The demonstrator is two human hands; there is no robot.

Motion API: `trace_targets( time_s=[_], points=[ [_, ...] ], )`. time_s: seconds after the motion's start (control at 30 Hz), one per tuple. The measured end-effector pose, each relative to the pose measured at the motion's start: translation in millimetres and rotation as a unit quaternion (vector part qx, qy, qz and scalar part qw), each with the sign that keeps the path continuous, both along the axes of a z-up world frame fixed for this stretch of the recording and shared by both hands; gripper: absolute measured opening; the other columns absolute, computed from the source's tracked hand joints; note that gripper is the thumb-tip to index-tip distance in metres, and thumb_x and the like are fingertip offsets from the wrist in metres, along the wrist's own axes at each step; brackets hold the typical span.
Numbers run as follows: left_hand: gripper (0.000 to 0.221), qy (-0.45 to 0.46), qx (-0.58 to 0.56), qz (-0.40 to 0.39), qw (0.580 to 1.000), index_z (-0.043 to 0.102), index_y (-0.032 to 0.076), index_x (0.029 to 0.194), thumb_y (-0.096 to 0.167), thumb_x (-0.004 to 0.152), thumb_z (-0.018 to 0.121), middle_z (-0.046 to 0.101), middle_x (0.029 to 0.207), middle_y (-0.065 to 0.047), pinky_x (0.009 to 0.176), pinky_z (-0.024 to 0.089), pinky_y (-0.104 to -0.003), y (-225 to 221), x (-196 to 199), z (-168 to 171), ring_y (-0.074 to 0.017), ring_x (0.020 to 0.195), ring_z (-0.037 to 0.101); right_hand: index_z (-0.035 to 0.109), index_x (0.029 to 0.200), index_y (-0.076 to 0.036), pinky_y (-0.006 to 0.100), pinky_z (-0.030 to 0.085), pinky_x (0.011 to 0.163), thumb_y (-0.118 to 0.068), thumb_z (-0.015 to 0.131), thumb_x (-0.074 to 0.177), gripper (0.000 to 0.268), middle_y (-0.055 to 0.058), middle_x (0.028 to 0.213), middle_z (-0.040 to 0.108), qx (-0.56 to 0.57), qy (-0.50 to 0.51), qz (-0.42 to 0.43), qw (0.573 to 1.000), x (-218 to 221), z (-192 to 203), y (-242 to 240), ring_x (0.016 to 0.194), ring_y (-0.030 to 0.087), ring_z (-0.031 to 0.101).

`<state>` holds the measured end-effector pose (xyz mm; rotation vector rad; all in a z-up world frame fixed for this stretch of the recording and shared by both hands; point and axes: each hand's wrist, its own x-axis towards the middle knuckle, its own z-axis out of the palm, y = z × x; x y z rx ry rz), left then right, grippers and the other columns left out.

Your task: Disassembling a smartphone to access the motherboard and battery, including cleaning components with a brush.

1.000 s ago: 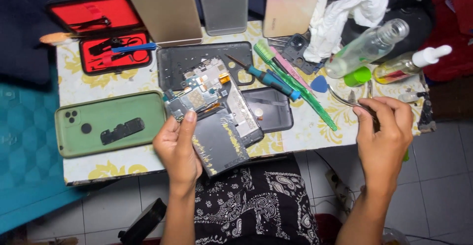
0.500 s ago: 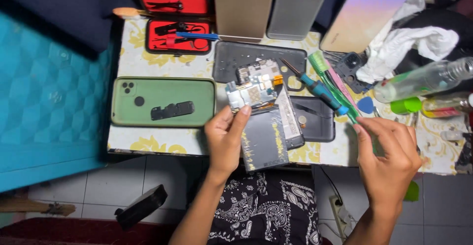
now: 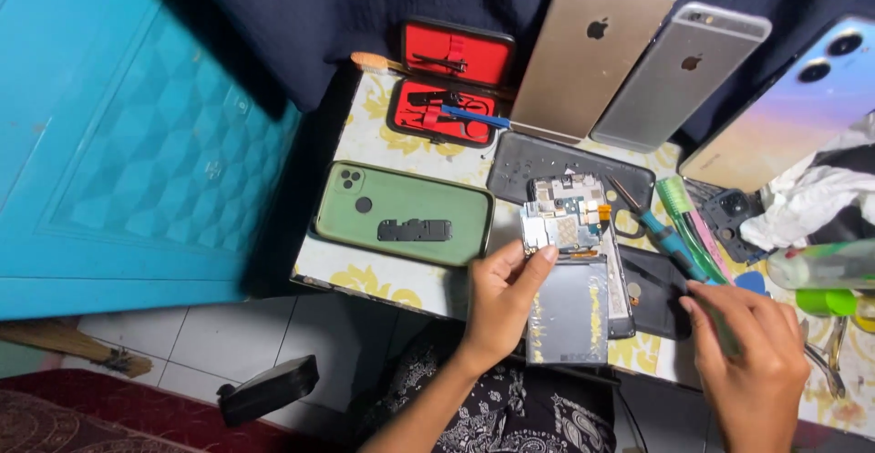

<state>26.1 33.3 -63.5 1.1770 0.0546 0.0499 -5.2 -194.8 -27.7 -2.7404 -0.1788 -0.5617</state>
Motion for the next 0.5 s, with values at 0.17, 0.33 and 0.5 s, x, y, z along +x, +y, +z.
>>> trace_targets(
  time_s=[0.17,0.33,0.5],
  points=[
    [0.019,0.003,-0.005,-0.007,1.0,0.068,0.003,0.091,0.016,0.103,0.062,0.051,0.066,0.007,0.052,0.03,-0.02,2,-1,2,-0.0018,0.057,0.036,0.079,0.114,0.003,0.039,0.049,0.094,0.007,0.081,0.09,0.024,0.015,0.112,0.072,-0.007,0.005,-0.003,1.0,2,2,8,0.096,0.028,0.061],
    [0.02,0.007,-0.011,-0.008,1.0,0.067,0.003,0.089,0.017,0.103,0.062,0.05,0.064,0.008,0.05,0.027,-0.02,2,-1,1,-0.0017,0.056,0.033,0.078,0.116,0.007,0.041,0.049,0.092,0.008,0.08,0.091,0.025,0.018,0.111,0.071,-0.008,0.005,0.009,1.0,9,13,10,0.097,0.031,0.061],
    [0.021,-0.002,-0.05,-0.017,0.999,0.072,-0.001,0.105,0.017,0.102,0.062,0.058,0.069,0.007,0.052,0.031,-0.018,5,-3,0,-0.0005,0.058,0.039,0.077,0.115,0.01,0.04,0.05,0.089,0.014,0.078,0.091,0.025,0.018,0.11,0.072,0.0,0.011,0.038,0.999,16,24,26,0.093,0.03,0.062]
  ],
)
